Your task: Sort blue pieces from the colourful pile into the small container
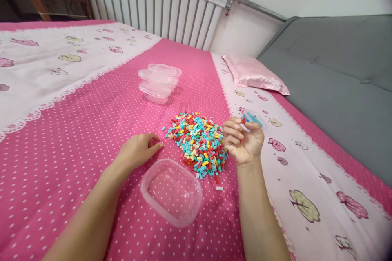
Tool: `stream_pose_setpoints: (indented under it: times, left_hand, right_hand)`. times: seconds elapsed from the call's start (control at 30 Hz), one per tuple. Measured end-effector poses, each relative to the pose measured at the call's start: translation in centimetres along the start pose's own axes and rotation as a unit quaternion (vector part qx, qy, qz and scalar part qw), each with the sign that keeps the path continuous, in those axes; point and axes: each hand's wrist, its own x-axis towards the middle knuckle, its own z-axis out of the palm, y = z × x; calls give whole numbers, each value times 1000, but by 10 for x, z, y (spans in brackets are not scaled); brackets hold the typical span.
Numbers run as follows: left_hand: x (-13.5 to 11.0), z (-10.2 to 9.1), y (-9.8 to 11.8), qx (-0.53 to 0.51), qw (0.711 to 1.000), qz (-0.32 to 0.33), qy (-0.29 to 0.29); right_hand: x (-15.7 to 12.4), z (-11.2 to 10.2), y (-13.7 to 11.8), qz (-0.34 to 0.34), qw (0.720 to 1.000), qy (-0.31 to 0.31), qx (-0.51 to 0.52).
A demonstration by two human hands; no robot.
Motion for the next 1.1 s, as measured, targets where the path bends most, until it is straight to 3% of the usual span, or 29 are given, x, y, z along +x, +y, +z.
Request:
stream_pose_setpoints:
  times: [0.17, 0.27, 0.33, 0.43, 0.53, 0.63, 0.73, 0.87, 1.0, 1.1]
  left_hand:
    - [1, -1, 0, 2, 1000, 1, -4]
    - [1, -1, 1, 13, 1000, 1, 5]
    - [2, -1, 3, 29, 999, 6, 16]
    - [5, 4, 4, 52, 998, 6, 39]
    - [6, 13, 2, 31, 995, -4, 93]
    - [-6, 21, -2, -32, 984, -25, 176]
    - [-34, 27, -7, -69, 964, -14, 255]
    - [-94, 30, -19, -39, 945, -29, 323]
    - [-157, 38, -30, 42, 957, -5, 287]
    - [-189, 47, -34, 94, 959, 32, 266]
  right_hand:
    - [0, -2, -9, -17, 998, 18, -50]
    - [3, 0, -10, -24, 983, 95, -153]
    - [4, 0, -6, -52, 956, 154, -246]
    - [0, -5, 3, -112, 883, 212, -404]
    - [-17, -24, 13, -173, 798, 259, -516]
    - [-42, -50, 23, -197, 693, 316, -617]
    - [-60, -68, 33, -185, 639, 317, -676]
    - [-62, -71, 45, -192, 614, 292, -708]
    - [-56, -68, 50, -204, 595, 306, -715]
    - [-55, -70, 51, -210, 589, 315, -714]
